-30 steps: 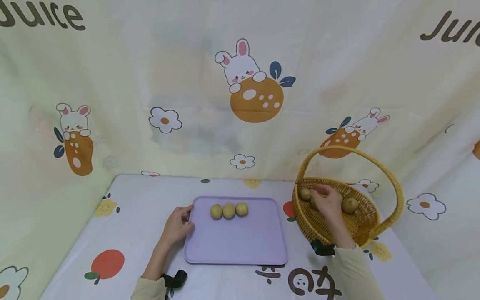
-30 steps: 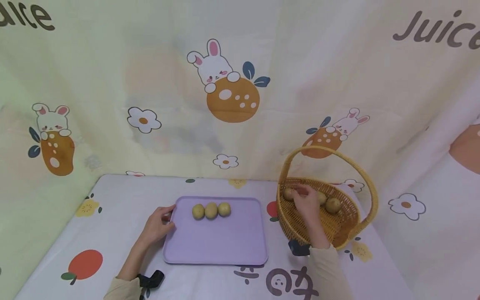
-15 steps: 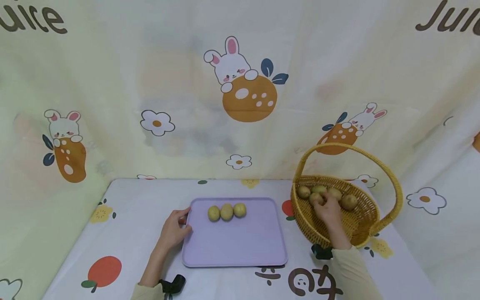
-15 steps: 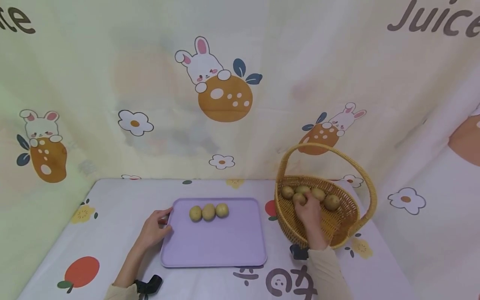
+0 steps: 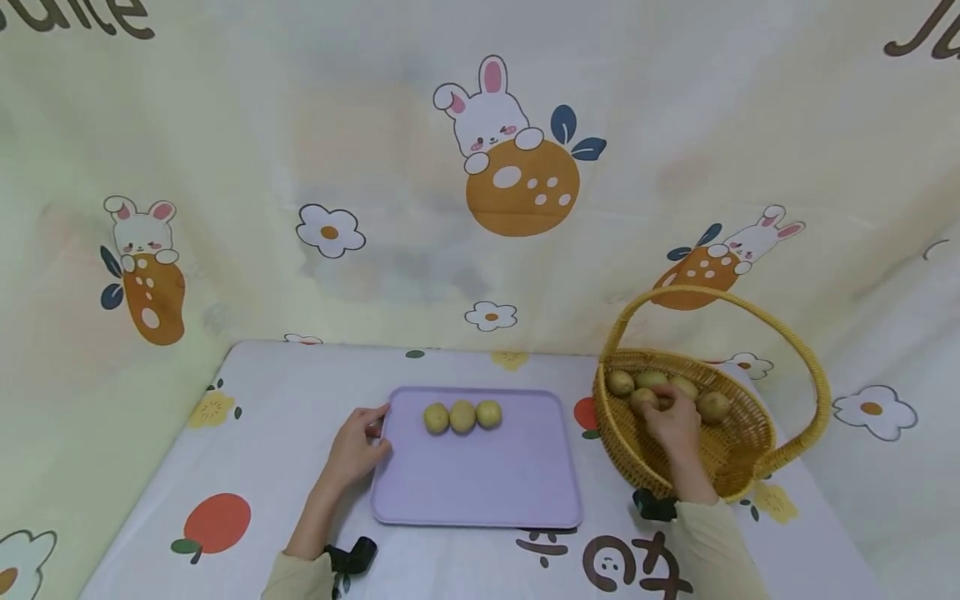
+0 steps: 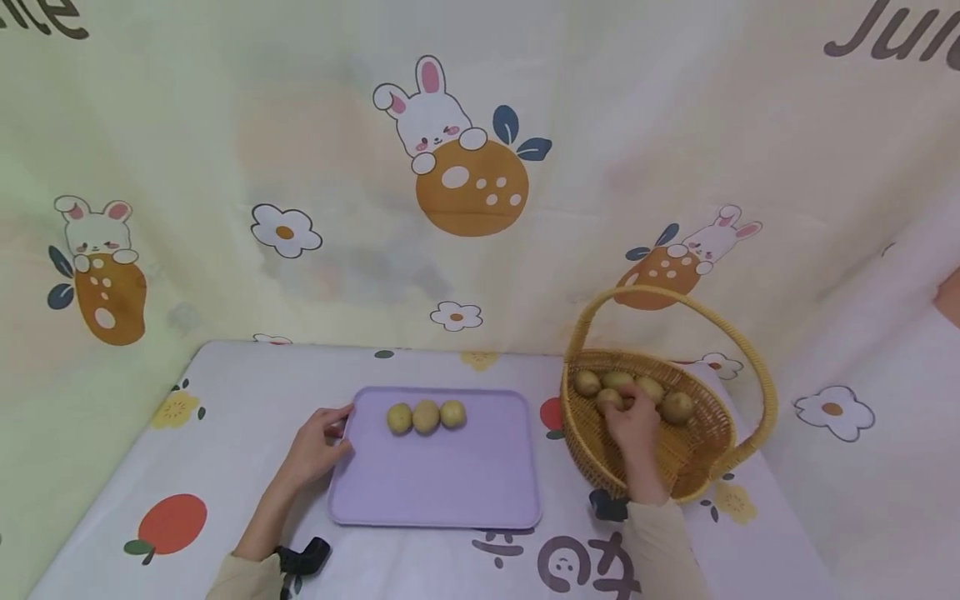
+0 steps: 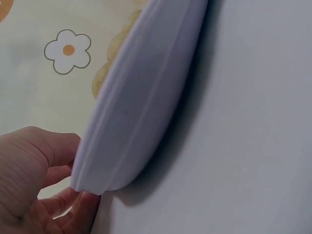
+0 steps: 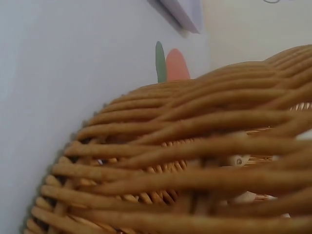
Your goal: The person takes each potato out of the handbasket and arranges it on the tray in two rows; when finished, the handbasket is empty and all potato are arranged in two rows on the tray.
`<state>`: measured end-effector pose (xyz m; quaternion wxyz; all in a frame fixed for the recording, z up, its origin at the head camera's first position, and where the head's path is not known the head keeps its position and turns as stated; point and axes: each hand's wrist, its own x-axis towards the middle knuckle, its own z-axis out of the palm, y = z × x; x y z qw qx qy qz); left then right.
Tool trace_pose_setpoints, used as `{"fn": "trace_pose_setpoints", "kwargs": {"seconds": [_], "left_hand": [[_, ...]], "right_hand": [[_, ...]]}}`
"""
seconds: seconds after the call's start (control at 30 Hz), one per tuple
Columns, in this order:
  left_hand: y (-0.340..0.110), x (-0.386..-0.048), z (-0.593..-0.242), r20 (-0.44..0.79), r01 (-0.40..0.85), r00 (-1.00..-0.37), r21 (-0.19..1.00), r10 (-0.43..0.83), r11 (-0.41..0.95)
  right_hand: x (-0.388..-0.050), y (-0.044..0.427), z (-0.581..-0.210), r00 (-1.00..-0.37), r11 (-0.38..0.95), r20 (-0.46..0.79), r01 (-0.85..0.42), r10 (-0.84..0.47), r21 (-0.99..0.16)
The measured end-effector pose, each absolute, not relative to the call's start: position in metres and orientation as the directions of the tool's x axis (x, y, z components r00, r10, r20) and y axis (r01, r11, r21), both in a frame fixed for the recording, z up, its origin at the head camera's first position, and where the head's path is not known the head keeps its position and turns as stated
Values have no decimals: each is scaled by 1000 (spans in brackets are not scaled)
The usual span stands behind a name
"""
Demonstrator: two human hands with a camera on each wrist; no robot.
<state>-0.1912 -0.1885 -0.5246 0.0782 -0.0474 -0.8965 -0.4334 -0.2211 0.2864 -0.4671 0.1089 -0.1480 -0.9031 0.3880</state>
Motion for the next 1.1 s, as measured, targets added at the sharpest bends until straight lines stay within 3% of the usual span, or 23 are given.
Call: {"fn": "trace_pose_setpoints", "kwargs": {"seconds": [0.4, 1.1], "left_hand": [[-189, -195, -526, 206, 180, -978, 769, 28, 613], [-190, -195, -527, 195, 162, -981, 764, 15, 625]], "right_hand": [[-218, 291, -465, -947, 615, -59, 252, 315, -747], [-220, 273, -433, -970, 436, -73, 170, 231, -884]]}}
